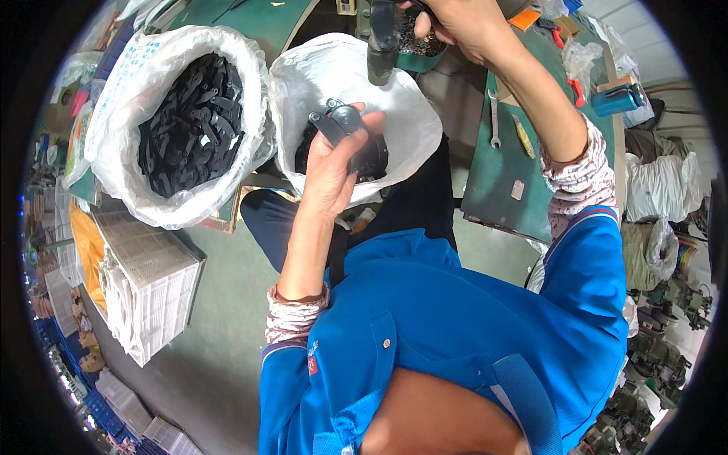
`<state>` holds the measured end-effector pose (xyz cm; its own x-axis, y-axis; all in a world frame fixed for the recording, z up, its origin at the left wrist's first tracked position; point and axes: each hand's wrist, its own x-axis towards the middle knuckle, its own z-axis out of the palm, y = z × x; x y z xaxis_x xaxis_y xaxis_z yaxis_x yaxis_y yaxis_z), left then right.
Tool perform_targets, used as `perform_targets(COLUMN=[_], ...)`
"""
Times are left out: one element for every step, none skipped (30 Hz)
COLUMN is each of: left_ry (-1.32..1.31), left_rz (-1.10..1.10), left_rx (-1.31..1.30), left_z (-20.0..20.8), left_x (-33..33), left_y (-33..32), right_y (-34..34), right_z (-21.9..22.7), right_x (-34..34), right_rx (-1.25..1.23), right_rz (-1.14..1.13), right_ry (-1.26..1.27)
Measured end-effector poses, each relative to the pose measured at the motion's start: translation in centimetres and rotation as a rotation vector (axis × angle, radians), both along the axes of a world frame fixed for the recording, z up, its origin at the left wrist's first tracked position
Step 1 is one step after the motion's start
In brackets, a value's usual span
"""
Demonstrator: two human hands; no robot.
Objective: The person picks black plastic components from a white sack and uses a handheld tool to press small metal pins into them. The person then places the assembled parts into a second white sack. The process is repeated continuously.
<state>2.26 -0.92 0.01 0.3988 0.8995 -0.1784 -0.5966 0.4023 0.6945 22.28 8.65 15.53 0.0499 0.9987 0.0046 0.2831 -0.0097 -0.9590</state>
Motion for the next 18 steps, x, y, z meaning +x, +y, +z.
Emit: perform_targets(left_ry=[0.013, 0.026, 0.027, 0.027, 0.028, 0.036, 0.039, 0.045, 0.068, 0.092, 0.12, 0.14, 0.16, 0.181, 0.199, 0.156, 0.112, 0.064], left_rz=[0.009, 0.018, 0.033, 0.048, 0.063, 0.064, 0.059, 0.062, 0.053, 0.038, 0.022, 0.024, 0.018, 0.011, 0.033, 0.05, 0.069, 0.09], left_rx=[0.012, 0.024, 0.023, 0.022, 0.021, 0.024, 0.027, 0.029, 0.033, 0.035, 0.039, 0.058, 0.076, 0.095, 0.144, 0.129, 0.113, 0.1], left_z=[-0.2, -0.3, -0.3, -0.2, -0.2, -0.3, -0.4, -0.5, -0.9, -1.2, -1.3, -1.3, -1.4, -1.3, -0.9, -0.9, -0.9, -0.8], left_x=[-0.1, -0.2, -0.2, -0.3, -0.3, -0.4, -0.5, -0.7, -0.8, -0.8, -0.7, -0.5, 0.0, 0.5, 0.9, 0.9, 0.9, 1.0], left_y=[0.0, 0.0, 0.0, -0.1, -0.2, -0.2, -0.1, 0.0, 0.1, 0.1, 0.2, 0.2, 0.1, -0.1, -0.2, -0.2, -0.2, -0.1], right_y=[0.6, 0.9, 1.1, 1.1, 0.6, -0.3, -1.7, -3.0, -4.3, -5.9, -6.8, -7.5, -8.3, -8.7, -8.7, -8.5, -8.3, -8.0], right_z=[0.1, -0.5, -1.4, -2.0, -2.2, -3.2, -4.8, -6.0, -6.3, -7.3, -9.0, -10.6, -11.7, -12.5, -12.8, -12.8, -12.6, -12.4], right_x=[0.1, 0.2, 0.2, 0.2, 0.3, 0.4, 0.8, 0.8, 0.4, 0.0, -0.3, -0.7, -1.2, -1.7, -2.1, -2.0, -1.9, -1.8], right_rx=[-0.101, -0.117, -0.134, -0.15, -0.145, -0.083, -0.02, 0.04, -0.057, 0.012, 0.059, 0.106, 0.083, 0.062, 0.017, 0.042, 0.068, 0.096], right_rz=[-0.035, -0.01, 0.017, 0.044, 0.063, 0.094, 0.119, 0.152, 0.145, 0.147, 0.212, 0.275, 0.321, 0.366, 0.355, 0.329, 0.304, 0.283], right_ry=[-0.086, -0.071, -0.056, -0.041, 0.031, 0.056, 0.076, 0.1, 0.109, 0.075, -0.049, -0.173, -0.166, -0.158, -0.132, -0.083, -0.034, 0.01])
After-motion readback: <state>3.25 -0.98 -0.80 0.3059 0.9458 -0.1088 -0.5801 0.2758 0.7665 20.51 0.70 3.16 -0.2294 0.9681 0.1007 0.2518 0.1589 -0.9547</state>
